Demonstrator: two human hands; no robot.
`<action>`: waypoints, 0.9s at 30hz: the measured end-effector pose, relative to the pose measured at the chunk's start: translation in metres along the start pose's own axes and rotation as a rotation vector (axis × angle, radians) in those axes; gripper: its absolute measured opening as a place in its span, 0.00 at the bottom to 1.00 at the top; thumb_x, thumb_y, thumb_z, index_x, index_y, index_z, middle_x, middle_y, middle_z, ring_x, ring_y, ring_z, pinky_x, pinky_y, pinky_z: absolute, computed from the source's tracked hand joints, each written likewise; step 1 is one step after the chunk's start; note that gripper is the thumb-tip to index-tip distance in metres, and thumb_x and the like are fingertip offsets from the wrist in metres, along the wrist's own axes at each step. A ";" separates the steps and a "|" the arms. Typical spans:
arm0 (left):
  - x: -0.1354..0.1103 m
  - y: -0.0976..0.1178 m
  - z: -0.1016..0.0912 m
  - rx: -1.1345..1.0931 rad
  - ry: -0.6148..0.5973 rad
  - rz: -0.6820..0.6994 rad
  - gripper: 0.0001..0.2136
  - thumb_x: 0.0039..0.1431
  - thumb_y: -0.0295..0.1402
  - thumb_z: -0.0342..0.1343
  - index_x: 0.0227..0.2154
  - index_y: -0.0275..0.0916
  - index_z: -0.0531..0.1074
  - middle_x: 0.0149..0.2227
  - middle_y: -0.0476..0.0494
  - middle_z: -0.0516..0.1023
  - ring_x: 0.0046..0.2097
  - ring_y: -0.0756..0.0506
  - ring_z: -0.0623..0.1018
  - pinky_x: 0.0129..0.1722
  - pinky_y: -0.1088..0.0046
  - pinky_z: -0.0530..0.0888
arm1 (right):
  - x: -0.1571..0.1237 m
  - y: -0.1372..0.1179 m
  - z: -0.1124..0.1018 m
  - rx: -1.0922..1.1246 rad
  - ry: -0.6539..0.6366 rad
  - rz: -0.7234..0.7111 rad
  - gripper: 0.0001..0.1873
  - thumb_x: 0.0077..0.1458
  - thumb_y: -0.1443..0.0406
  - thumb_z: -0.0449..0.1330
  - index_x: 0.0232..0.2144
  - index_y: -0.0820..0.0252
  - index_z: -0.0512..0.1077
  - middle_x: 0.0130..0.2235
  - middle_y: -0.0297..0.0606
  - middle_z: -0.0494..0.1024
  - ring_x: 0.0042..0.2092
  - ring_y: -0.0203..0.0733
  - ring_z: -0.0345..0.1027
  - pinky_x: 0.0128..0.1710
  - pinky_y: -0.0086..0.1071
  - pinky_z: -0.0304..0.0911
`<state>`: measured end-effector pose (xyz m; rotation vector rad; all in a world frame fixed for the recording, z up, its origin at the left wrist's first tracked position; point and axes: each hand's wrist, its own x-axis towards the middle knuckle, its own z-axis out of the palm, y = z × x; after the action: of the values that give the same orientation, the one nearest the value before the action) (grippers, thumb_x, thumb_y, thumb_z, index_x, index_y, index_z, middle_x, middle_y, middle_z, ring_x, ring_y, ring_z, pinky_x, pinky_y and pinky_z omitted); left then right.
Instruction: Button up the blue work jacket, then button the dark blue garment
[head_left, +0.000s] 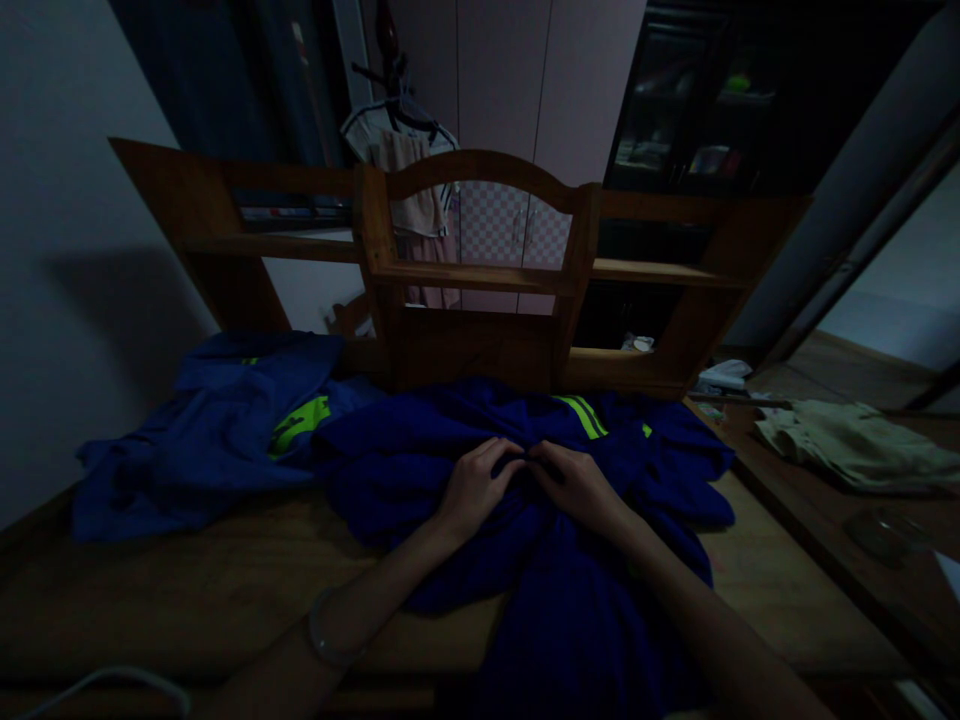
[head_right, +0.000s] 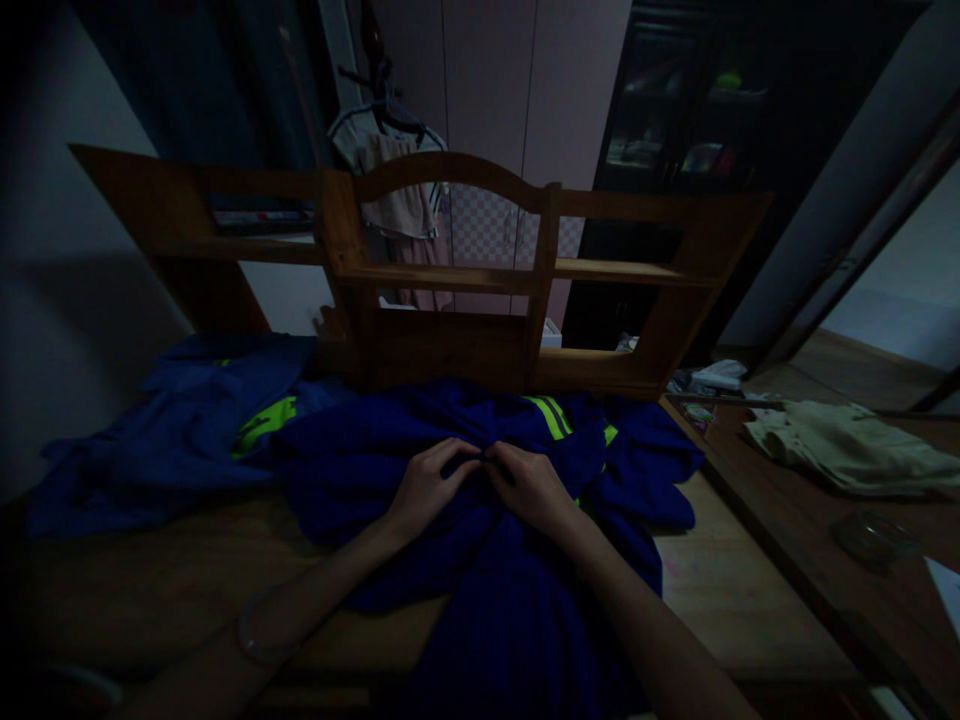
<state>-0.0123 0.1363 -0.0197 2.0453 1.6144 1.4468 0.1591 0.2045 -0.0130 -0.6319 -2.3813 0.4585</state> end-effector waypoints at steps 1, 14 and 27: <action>0.000 0.000 0.000 0.000 0.001 0.000 0.06 0.57 0.32 0.54 0.37 0.43 0.72 0.37 0.49 0.76 0.41 0.47 0.75 0.44 0.70 0.71 | 0.000 0.000 0.000 0.002 0.002 0.000 0.06 0.59 0.68 0.52 0.39 0.55 0.67 0.35 0.35 0.75 0.36 0.38 0.70 0.36 0.28 0.63; 0.000 0.001 -0.001 -0.004 -0.021 -0.010 0.07 0.59 0.30 0.51 0.39 0.43 0.71 0.38 0.49 0.76 0.41 0.47 0.75 0.44 0.70 0.71 | 0.001 0.000 0.000 -0.005 0.002 0.014 0.05 0.59 0.67 0.52 0.37 0.56 0.67 0.33 0.34 0.75 0.33 0.36 0.70 0.33 0.27 0.62; 0.000 0.000 0.001 -0.001 -0.019 -0.009 0.07 0.59 0.31 0.51 0.39 0.44 0.71 0.38 0.50 0.76 0.41 0.47 0.75 0.45 0.70 0.70 | 0.001 -0.001 -0.001 -0.007 -0.011 0.018 0.05 0.59 0.66 0.52 0.38 0.55 0.67 0.34 0.34 0.75 0.35 0.38 0.70 0.34 0.27 0.61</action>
<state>-0.0120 0.1365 -0.0202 2.0419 1.6137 1.4208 0.1586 0.2047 -0.0115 -0.6567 -2.3908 0.4625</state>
